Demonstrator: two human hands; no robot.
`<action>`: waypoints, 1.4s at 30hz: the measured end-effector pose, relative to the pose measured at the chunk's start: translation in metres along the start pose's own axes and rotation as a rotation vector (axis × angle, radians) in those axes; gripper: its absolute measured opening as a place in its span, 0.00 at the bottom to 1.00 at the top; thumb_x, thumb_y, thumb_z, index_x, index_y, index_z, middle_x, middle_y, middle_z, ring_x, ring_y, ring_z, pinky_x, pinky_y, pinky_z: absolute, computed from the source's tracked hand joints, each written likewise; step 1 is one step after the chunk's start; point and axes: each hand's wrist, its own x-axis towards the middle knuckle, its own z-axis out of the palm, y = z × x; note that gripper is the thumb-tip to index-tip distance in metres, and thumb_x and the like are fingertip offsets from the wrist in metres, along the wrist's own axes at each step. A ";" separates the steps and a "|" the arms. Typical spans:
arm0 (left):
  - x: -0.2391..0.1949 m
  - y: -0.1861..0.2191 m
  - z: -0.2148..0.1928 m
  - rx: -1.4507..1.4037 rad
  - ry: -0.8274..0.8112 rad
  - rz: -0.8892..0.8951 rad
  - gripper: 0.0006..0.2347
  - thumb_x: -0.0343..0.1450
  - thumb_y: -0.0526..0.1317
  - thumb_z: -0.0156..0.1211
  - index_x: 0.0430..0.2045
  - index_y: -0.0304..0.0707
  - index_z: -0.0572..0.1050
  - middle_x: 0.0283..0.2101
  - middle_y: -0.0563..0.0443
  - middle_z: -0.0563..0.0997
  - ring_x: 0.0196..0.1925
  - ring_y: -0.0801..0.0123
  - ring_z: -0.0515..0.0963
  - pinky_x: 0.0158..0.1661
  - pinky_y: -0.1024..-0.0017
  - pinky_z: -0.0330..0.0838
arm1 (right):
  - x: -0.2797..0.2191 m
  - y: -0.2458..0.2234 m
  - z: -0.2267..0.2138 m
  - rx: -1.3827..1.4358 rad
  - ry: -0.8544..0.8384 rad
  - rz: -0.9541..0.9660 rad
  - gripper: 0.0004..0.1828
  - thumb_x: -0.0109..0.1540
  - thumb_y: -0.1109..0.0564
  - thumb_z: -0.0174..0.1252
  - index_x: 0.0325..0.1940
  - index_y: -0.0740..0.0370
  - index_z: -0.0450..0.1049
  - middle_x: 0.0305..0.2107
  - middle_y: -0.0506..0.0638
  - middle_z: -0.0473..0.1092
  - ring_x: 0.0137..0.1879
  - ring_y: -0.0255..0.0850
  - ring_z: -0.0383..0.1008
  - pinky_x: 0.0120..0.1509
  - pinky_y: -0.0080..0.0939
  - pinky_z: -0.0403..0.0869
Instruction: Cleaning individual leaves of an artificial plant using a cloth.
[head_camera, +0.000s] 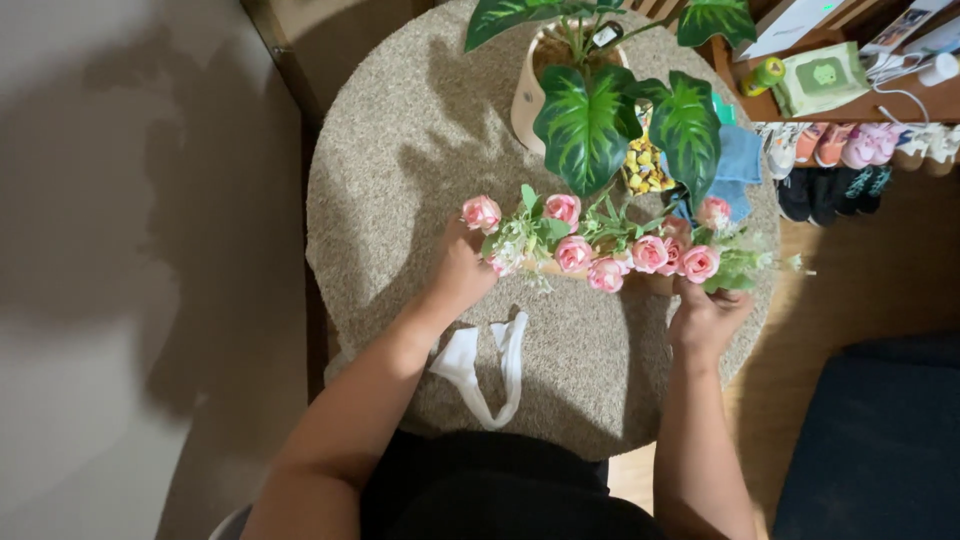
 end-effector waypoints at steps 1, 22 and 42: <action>-0.003 -0.007 0.003 -0.020 -0.015 -0.035 0.06 0.62 0.32 0.69 0.24 0.29 0.77 0.24 0.36 0.75 0.26 0.40 0.82 0.25 0.56 0.77 | -0.001 0.011 -0.008 0.004 0.012 -0.007 0.14 0.51 0.78 0.64 0.36 0.67 0.77 0.26 0.50 0.70 0.34 0.30 0.65 0.40 0.37 0.70; -0.005 -0.016 0.013 0.003 0.052 0.061 0.05 0.61 0.34 0.70 0.21 0.32 0.78 0.23 0.38 0.75 0.27 0.39 0.81 0.27 0.57 0.77 | -0.013 -0.049 0.047 0.151 0.146 0.003 0.10 0.60 0.76 0.59 0.33 0.65 0.73 0.21 0.51 0.66 0.23 0.33 0.63 0.27 0.35 0.65; 0.001 0.004 0.001 -0.130 0.026 0.129 0.05 0.61 0.30 0.69 0.23 0.31 0.78 0.22 0.38 0.76 0.27 0.42 0.81 0.26 0.60 0.77 | -0.016 -0.039 0.027 0.153 0.136 0.173 0.11 0.61 0.67 0.67 0.45 0.58 0.76 0.28 0.46 0.73 0.27 0.31 0.68 0.35 0.34 0.72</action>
